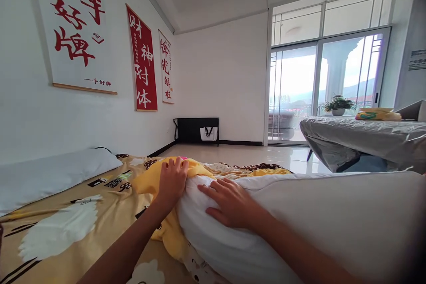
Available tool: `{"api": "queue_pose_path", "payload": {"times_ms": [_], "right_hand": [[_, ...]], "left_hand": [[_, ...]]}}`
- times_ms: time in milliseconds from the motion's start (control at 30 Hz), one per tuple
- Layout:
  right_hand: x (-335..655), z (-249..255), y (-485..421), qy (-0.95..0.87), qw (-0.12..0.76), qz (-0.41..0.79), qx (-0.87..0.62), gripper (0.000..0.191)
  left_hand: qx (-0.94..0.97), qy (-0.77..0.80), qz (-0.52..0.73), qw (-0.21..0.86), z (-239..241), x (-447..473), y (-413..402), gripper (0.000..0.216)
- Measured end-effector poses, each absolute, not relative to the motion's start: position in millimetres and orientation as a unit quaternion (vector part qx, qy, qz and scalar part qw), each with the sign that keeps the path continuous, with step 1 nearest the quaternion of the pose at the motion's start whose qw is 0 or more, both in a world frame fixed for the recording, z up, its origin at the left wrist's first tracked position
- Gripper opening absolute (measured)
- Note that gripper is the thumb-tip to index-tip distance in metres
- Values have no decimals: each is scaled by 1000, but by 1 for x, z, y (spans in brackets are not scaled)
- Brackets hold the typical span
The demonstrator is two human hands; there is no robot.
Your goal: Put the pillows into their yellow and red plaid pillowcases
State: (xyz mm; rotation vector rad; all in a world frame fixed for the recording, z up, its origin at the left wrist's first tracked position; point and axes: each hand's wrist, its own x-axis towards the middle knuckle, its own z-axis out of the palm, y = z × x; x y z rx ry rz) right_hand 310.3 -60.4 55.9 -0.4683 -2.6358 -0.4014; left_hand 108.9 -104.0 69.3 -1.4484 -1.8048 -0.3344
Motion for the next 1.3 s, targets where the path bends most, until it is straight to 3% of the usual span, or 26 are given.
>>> {"api": "queue_pose_path", "payload": {"times_ms": [133, 233, 367, 533, 633, 767, 900, 967, 1033, 1167, 1233, 1300], "right_hand": [[309, 57, -54, -956, 210, -128, -157, 46], [308, 46, -43, -953, 233, -118, -153, 34], [302, 14, -21, -936, 276, -130, -177, 20], [300, -5, -1, -909, 299, -152, -249, 23], [314, 2, -7, -916, 300, -166, -207, 22], [350, 20, -19, -936, 292, -125, -150, 36], [358, 61, -12, -879, 414, 38, -234, 32], [341, 89, -3, -837, 464, 51, -285, 32], [314, 111, 5, -856, 429, 42, -284, 37], [271, 121, 14, -936, 237, 86, -246, 22], [268, 113, 18, -941, 218, 98, -239, 31], [275, 106, 21, -932, 259, 93, -238, 40]], "left_hand": [[-607, -665, -157, 407, 80, 128, -92, 26], [-659, -644, -166, 352, 76, 154, -79, 17], [-705, -633, -187, 261, 60, 199, -63, 21], [-718, -640, -188, 199, 40, 224, -55, 27], [-685, -675, -197, 189, 40, 204, -61, 26], [-643, -709, -213, 197, 47, 173, -75, 25], [-689, -661, -211, 207, 44, 194, -78, 22], [-715, -623, -220, 229, 39, 220, -73, 20], [-736, -583, -233, 255, 33, 242, -67, 19], [-749, -545, -274, 261, 24, 242, -77, 14], [-780, -484, -301, 259, 19, 217, -98, 14], [-801, -403, -339, 285, 13, 180, -124, 21]]}}
